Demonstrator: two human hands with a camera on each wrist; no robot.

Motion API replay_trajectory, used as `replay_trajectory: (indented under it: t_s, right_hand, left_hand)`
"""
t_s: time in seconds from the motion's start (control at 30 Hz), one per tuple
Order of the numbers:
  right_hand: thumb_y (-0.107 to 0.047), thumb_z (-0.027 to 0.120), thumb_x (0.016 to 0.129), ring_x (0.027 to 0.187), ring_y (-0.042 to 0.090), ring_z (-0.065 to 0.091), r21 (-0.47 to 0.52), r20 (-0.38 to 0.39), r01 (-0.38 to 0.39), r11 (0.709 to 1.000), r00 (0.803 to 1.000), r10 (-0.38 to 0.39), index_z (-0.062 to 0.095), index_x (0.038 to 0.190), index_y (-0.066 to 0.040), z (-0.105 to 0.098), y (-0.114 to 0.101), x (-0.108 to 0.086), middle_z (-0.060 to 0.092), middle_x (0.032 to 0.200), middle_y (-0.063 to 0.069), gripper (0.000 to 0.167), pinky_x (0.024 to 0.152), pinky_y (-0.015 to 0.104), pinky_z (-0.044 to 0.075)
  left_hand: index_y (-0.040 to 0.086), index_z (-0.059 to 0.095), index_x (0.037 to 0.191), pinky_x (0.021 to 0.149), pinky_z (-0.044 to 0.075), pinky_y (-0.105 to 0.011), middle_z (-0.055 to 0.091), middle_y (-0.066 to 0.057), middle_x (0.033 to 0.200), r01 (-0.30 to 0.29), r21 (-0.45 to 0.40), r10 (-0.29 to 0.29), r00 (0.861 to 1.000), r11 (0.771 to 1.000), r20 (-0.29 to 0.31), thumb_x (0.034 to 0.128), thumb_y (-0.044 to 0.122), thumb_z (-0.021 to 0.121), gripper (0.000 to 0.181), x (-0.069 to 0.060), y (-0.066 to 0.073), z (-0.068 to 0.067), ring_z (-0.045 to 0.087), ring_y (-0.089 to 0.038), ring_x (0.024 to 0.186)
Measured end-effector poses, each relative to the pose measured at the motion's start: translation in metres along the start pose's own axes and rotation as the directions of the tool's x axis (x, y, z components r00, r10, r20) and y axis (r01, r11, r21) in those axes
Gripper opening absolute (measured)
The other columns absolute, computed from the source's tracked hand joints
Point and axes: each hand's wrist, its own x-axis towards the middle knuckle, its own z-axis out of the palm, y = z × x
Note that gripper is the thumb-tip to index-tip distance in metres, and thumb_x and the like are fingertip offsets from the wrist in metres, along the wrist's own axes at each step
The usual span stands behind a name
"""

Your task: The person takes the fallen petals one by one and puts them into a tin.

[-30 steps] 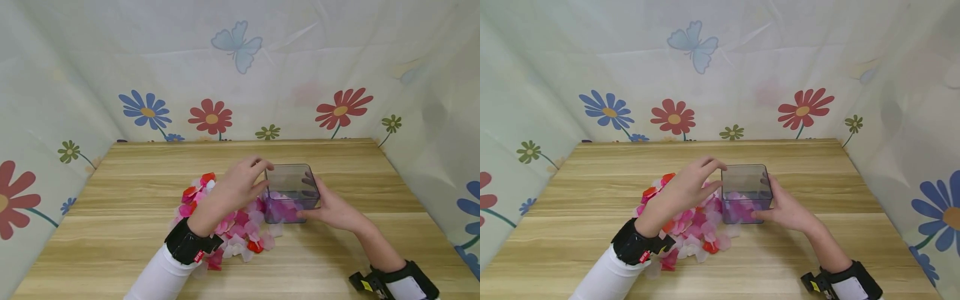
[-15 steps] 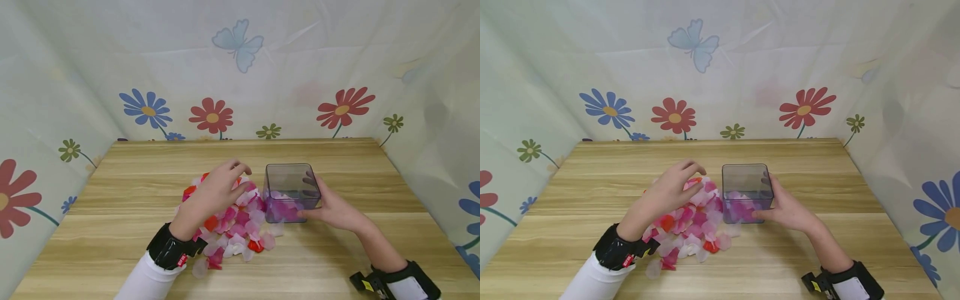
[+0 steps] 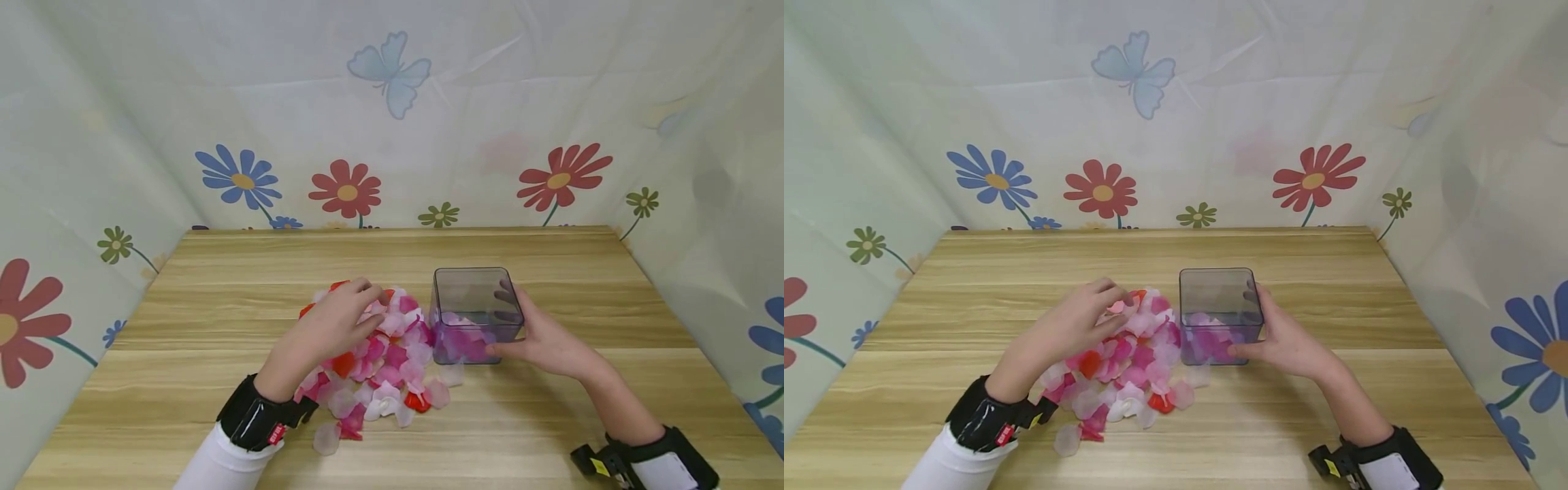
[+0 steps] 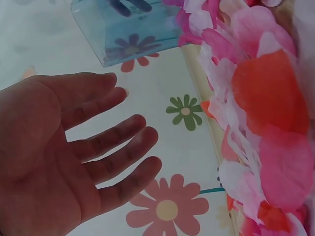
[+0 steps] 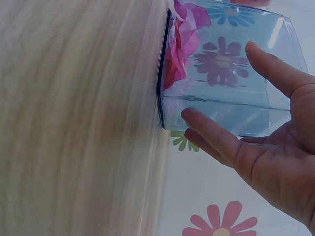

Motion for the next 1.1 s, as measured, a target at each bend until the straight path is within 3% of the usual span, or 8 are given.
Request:
replay_trajectory:
  t_s: [0.23,0.43,0.63,0.73,0.9,1.1]
  right_hand:
    - [-0.021,0.086,0.086,0.135,0.052,0.044,-0.010,-0.005,-0.001,1.000,1.000,0.001,0.000,0.163,-0.006,0.001,0.000,0.000,0.026,0.159,0.031,0.116,0.103,0.061,0.044]
    - [-0.020,0.085,0.087,0.135,0.053,0.044,-0.019,-0.007,-0.006,1.000,1.000,0.006,0.001,0.163,-0.007,0.001,0.000,0.000,0.027,0.158,0.031,0.115,0.103,0.063,0.043]
    - [-0.020,0.085,0.087,0.135,0.053,0.044,-0.019,-0.008,-0.004,1.000,1.000,0.003,0.001,0.163,-0.008,0.001,0.000,0.000,0.026,0.159,0.031,0.115,0.103,0.064,0.042]
    - [-0.020,0.085,0.087,0.135,0.053,0.044,-0.022,-0.009,-0.003,1.000,1.000,0.002,0.001,0.163,-0.007,0.001,0.000,0.000,0.026,0.159,0.031,0.115,0.104,0.064,0.042]
    - [-0.021,0.086,0.086,0.135,0.053,0.044,-0.027,-0.010,-0.003,1.000,1.000,0.003,0.001,0.163,-0.006,0.001,0.000,0.000,0.026,0.159,0.032,0.115,0.104,0.064,0.041]
    - [-0.022,0.086,0.086,0.135,0.052,0.044,-0.037,-0.016,-0.003,0.999,1.000,0.003,0.001,0.163,-0.006,0.002,0.000,0.000,0.027,0.158,0.031,0.116,0.104,0.064,0.041]
  left_hand:
    - [0.013,0.070,0.120,0.073,0.053,-0.027,0.064,-0.008,0.120,0.022,-0.006,-0.021,0.992,1.000,0.125,0.0938,0.002,0.069,0.028,-0.009,-0.006,0.000,0.059,-0.018,0.092]
    - [0.016,0.070,0.126,0.085,0.056,-0.032,0.062,-0.004,0.124,0.027,-0.016,-0.022,0.968,1.000,0.250,0.0897,0.003,0.076,0.039,-0.015,-0.009,0.002,0.059,-0.022,0.110]
    - [0.021,0.070,0.132,0.071,0.056,-0.025,0.056,-0.003,0.131,0.071,-0.004,-0.066,0.939,0.997,0.338,0.0817,-0.006,0.079,0.058,-0.017,-0.009,0.005,0.053,-0.023,0.118]
    - [0.024,0.068,0.135,0.074,0.057,-0.027,0.054,-0.005,0.136,0.071,0.036,-0.079,0.931,0.997,0.356,0.0810,-0.004,0.082,0.063,-0.017,-0.009,0.006,0.052,-0.025,0.123]
    - [0.024,0.067,0.137,0.081,0.058,-0.033,0.053,-0.007,0.135,0.027,0.080,-0.053,0.937,0.996,0.346,0.0803,-0.005,0.083,0.065,-0.018,-0.010,0.009,0.052,-0.026,0.123]
    - [0.029,0.064,0.142,0.074,0.057,-0.027,0.052,-0.006,0.136,0.065,0.050,-0.078,0.933,0.997,0.350,0.0812,-0.010,0.080,0.074,-0.020,-0.013,0.014,0.054,-0.023,0.118]
